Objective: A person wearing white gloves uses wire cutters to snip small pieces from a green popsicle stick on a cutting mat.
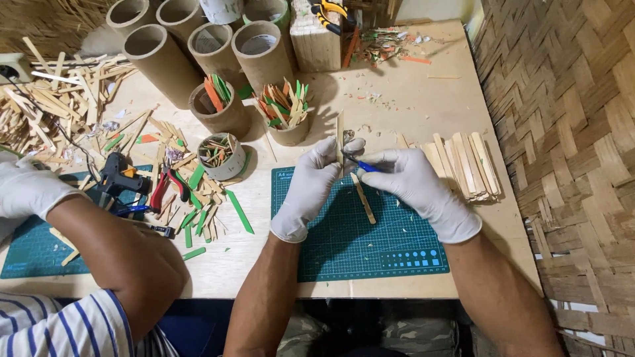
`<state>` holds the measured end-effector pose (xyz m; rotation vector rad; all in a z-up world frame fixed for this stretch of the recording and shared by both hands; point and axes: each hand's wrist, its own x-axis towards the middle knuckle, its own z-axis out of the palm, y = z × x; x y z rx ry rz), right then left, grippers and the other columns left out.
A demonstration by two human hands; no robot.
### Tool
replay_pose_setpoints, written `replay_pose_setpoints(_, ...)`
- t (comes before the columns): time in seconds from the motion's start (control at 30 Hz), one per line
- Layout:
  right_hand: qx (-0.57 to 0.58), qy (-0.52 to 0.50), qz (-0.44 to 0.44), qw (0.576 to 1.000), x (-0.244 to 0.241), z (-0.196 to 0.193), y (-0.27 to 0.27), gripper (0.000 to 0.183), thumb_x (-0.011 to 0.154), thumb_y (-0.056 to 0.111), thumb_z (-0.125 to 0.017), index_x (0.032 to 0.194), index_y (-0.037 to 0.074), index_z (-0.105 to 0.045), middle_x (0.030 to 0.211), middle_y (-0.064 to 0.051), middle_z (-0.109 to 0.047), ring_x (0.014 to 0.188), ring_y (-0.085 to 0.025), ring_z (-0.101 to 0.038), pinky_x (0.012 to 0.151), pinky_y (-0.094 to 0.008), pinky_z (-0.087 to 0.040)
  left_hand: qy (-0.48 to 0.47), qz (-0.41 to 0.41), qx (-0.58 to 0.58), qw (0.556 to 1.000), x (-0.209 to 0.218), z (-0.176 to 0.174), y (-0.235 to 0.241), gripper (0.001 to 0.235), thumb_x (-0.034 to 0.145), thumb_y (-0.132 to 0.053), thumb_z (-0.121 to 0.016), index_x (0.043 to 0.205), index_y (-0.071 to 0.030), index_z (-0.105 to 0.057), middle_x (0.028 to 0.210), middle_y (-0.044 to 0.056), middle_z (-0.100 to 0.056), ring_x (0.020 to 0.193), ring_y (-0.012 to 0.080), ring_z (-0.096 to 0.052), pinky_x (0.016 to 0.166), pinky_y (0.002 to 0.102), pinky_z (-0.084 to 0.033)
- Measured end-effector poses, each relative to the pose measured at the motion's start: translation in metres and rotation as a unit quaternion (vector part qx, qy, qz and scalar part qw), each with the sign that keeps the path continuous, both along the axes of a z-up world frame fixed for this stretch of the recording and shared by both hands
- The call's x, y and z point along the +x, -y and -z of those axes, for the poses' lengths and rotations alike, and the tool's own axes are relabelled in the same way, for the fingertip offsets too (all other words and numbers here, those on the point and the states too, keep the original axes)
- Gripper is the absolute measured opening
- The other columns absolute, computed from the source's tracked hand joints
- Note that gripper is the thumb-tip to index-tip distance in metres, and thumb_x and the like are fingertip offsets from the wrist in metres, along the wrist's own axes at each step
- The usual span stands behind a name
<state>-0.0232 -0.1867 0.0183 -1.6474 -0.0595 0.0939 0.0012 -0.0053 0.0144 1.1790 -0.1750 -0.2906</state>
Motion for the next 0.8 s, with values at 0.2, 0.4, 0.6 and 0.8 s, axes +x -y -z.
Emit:
replay_pose_setpoints(0.2, -0.346, 0.387, 0.139, 0.843, -0.011, 0.005, -0.015, 0.036, 0.076, 0.020, -0.091, 0.110, 0.014, -0.082, 0.103, -0.005, -0.076, 0.091, -0.026, -0.072, 0.074, -0.036, -0.059, 0.022, -0.039, -0.009, 0.999, 0.009, 0.020, 0.004, 0.066, 0.083, 0.021, -0.046, 0.143, -0.005, -0.059, 0.127, 0.018, -0.070, 0.116, 0.0247, -0.067, 0.100, 0.036, -0.057)
replay_pose_setpoints(0.4, -0.442, 0.429, 0.181, 0.767, -0.011, 0.018, -0.025, 0.039, 0.076, 0.024, -0.088, 0.113, 0.014, -0.079, 0.106, -0.005, -0.070, 0.090, -0.025, -0.066, 0.074, -0.039, -0.056, 0.028, -0.073, 0.000, 0.997, 0.004, 0.011, 0.007, 0.067, 0.083, 0.020, -0.044, 0.143, -0.005, -0.059, 0.127, 0.018, -0.070, 0.118, 0.0231, -0.064, 0.101, 0.038, -0.056)
replay_pose_setpoints(0.6, -0.453, 0.421, 0.212, 0.757, -0.022, 0.013, -0.039, 0.040, 0.075, 0.017, -0.085, 0.113, 0.011, -0.077, 0.106, -0.007, -0.069, 0.090, -0.028, -0.065, 0.076, -0.041, -0.055, 0.044, -0.102, -0.022, 0.994, 0.002, 0.013, 0.013, 0.062, 0.088, 0.016, -0.048, 0.146, -0.004, -0.056, 0.134, 0.018, -0.067, 0.127, 0.0260, -0.060, 0.103, 0.039, -0.053)
replay_pose_setpoints(0.8, -0.469, 0.430, 0.211, 0.743, -0.021, 0.008, -0.033, 0.037, 0.075, 0.017, -0.086, 0.111, 0.012, -0.077, 0.103, -0.007, -0.068, 0.089, -0.028, -0.065, 0.075, -0.040, -0.055, 0.048, -0.103, -0.014, 0.993, -0.003, 0.005, 0.015, 0.062, 0.087, 0.017, -0.048, 0.145, -0.003, -0.056, 0.133, 0.019, -0.067, 0.126, 0.0268, -0.061, 0.103, 0.039, -0.053)
